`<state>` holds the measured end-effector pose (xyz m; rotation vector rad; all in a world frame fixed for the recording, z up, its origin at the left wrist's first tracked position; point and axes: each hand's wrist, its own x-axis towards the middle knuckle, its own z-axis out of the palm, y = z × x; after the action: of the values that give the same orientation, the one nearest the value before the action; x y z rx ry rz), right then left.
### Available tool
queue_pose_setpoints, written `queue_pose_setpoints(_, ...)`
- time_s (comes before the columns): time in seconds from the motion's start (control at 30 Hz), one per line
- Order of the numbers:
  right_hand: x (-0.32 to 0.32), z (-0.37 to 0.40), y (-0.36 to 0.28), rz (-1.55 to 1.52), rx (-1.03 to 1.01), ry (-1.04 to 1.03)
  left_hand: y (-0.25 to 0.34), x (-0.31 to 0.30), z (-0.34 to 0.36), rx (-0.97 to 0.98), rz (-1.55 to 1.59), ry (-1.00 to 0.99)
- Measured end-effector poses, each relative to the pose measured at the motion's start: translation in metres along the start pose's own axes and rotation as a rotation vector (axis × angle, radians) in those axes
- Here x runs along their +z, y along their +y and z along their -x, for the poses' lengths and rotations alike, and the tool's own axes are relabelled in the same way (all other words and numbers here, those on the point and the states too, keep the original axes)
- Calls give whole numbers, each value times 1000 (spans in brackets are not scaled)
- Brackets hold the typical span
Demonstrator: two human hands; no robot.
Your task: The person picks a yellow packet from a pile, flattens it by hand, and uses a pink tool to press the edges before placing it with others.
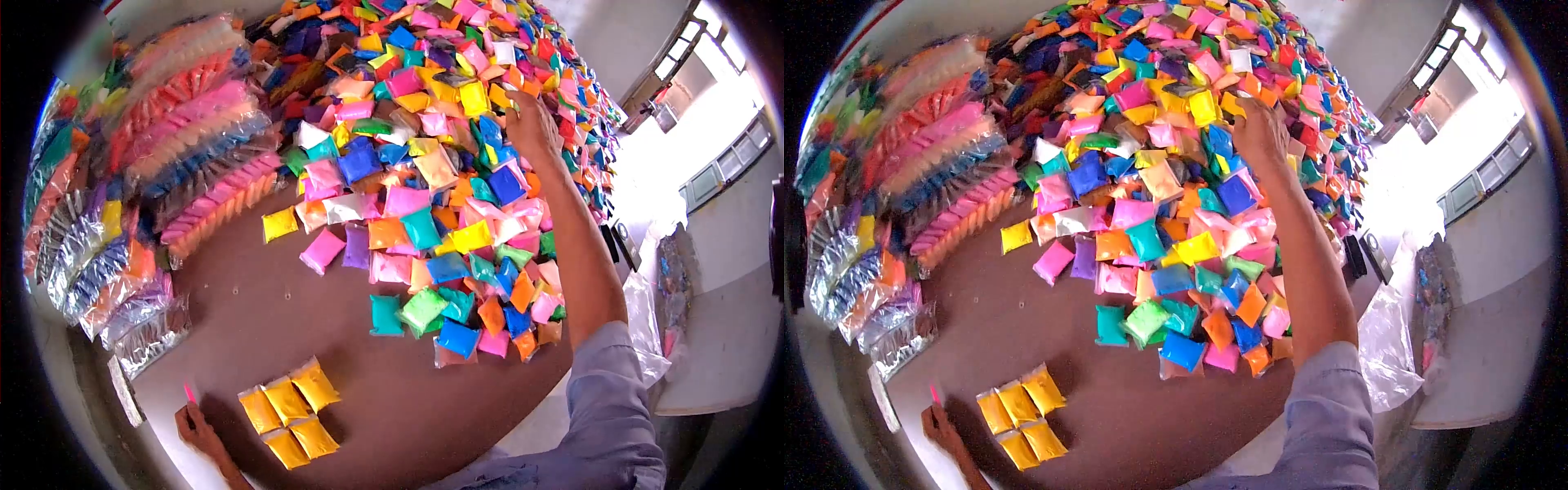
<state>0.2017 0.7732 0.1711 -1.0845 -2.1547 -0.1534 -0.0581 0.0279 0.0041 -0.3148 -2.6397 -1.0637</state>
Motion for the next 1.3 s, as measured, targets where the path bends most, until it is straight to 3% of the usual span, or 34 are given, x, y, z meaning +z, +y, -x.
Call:
queue_pose_setpoints(0.2,34,-22,20,90,-7,-78,6,1,-1,-21,-98,33)
queue_pose_setpoints(0.37,46,-24,29,173,-37,-23,-7,-1,-2,-54,-38,-14)
queue_pose_setpoints(0.47,24,-14,20,114,11,11,0,1,-2,-13,-47,29)
queue_pose_setpoints(0.5,15,-6,14,63,-34,164,9,1,-1,-23,-44,23)
queue_pose_setpoints(0.57,-5,12,5,-49,56,126,10,-1,1,-35,-43,20)
queue_pose_setpoints(0.63,-31,43,-1,-306,171,-10,-4,6,0,-23,12,60)
queue_pose_setpoints(0.7,-68,100,-43,-792,289,-146,-21,12,-2,-12,43,67)
queue_pose_setpoints(0.73,-79,130,-54,-859,326,-218,-26,10,-3,2,73,62)
queue_pose_setpoints(0.77,-88,163,-63,-843,237,-249,-14,8,-2,16,105,42)
queue_pose_setpoints(0.83,-104,233,-88,-1044,507,-561,-30,12,-4,24,95,34)
queue_pose_setpoints(0.87,-118,259,-108,-1102,540,-614,-35,12,-5,31,91,22)
queue_pose_setpoints(0.9,-127,282,-121,-1096,426,-653,-27,9,-4,36,88,31)
queue_pose_setpoints(0.97,-125,344,-144,-1364,618,-743,-2,5,-3,-164,233,-62)
queue_pose_setpoints(1.0,-128,367,-154,-1377,619,-748,-13,10,-3,-161,221,-54)
queue_pose_setpoints(1.07,-136,401,-173,-1486,681,-728,-45,24,-8,60,195,42)
queue_pose_setpoints(1.17,-149,421,-184,-1525,653,-732,12,0,6,204,45,51)
queue_pose_setpoints(1.3,-149,439,-179,-1365,526,-672,13,-20,16,91,16,-124)
